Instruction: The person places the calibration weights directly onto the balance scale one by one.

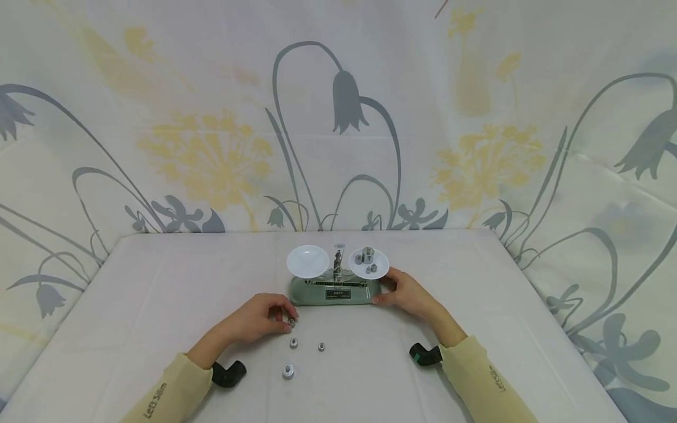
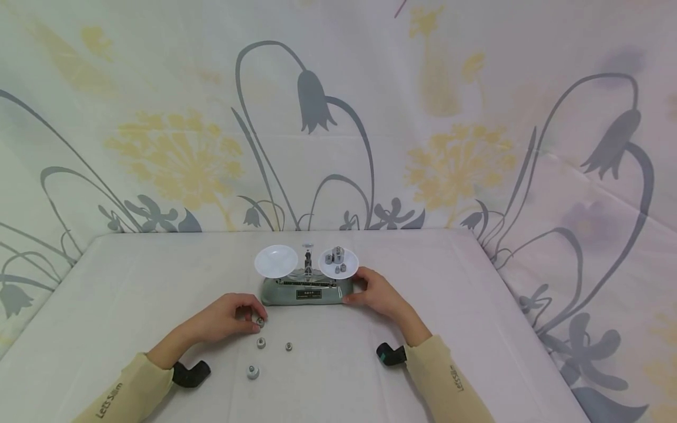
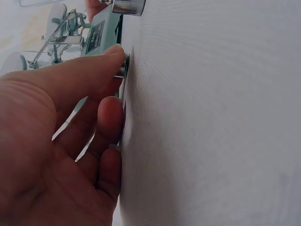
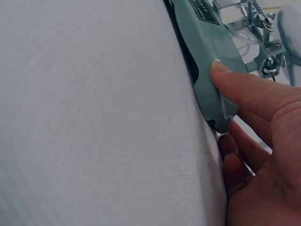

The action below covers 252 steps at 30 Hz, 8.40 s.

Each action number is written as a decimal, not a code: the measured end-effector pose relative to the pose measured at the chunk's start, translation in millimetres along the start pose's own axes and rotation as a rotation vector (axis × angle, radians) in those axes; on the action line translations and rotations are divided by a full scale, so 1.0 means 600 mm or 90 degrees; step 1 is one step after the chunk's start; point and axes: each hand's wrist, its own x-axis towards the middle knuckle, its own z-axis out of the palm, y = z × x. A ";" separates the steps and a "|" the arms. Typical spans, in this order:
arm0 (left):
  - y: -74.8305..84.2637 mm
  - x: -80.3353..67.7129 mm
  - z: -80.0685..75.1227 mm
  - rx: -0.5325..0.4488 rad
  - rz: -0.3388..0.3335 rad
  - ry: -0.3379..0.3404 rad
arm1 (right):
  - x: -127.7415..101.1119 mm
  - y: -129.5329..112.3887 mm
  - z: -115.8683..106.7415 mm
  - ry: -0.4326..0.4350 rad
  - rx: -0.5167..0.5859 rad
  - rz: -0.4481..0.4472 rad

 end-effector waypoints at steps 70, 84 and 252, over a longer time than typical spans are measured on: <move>0.060 0.006 -0.059 0.015 0.003 0.158 | -0.002 -0.009 0.002 0.006 0.002 -0.011; 0.098 0.028 -0.086 0.043 0.040 0.164 | -0.003 -0.006 0.003 0.001 0.016 -0.016; 0.022 -0.023 0.018 -0.043 0.014 -0.098 | -0.005 -0.005 0.006 0.025 -0.005 0.007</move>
